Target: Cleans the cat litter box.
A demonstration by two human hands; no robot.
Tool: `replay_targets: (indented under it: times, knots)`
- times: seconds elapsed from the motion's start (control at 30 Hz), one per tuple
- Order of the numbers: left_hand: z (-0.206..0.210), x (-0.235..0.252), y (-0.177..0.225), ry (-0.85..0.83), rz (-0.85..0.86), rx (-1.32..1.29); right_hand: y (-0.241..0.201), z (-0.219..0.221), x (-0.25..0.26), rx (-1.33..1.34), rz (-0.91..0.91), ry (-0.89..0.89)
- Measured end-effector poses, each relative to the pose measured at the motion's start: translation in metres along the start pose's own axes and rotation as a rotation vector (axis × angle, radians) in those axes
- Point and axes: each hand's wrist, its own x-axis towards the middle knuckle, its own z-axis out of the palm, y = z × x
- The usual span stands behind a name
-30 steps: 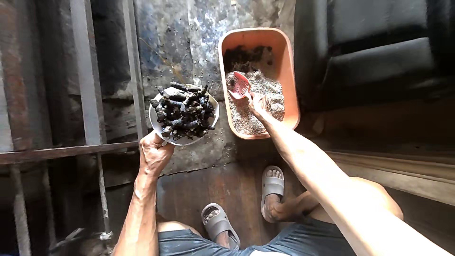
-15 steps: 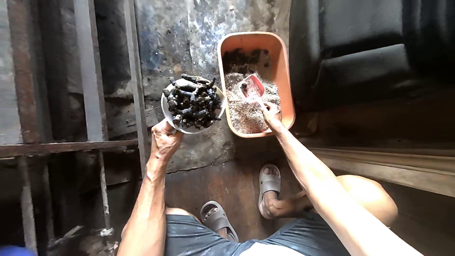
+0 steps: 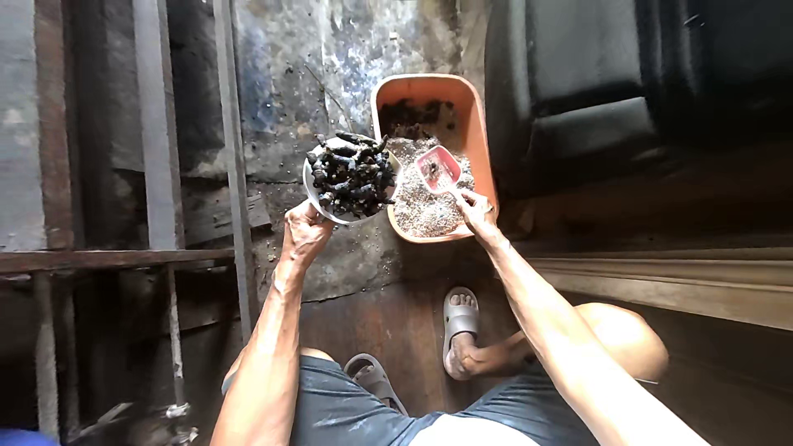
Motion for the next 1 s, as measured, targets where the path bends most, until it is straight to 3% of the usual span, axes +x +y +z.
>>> replay_targets:
  times: [0.27,0.47,0.77,1.0]
  knots:
    - [0.004,0.001,-0.007,-0.003,-0.034,-0.006,-0.003,-0.011,-0.015,0.019,0.006,0.016]
    - [0.007,0.002,-0.007,0.005,-0.023,-0.017,-0.047,-0.062,-0.042,-0.192,-0.038,-0.026]
    - [0.02,0.009,-0.022,-0.026,-0.04,-0.024,-0.154,-0.169,-0.069,-0.495,-0.437,-0.065]
    - [0.025,0.013,-0.01,-0.029,-0.055,-0.004,-0.222,-0.15,-0.083,-0.677,-0.791,-0.022]
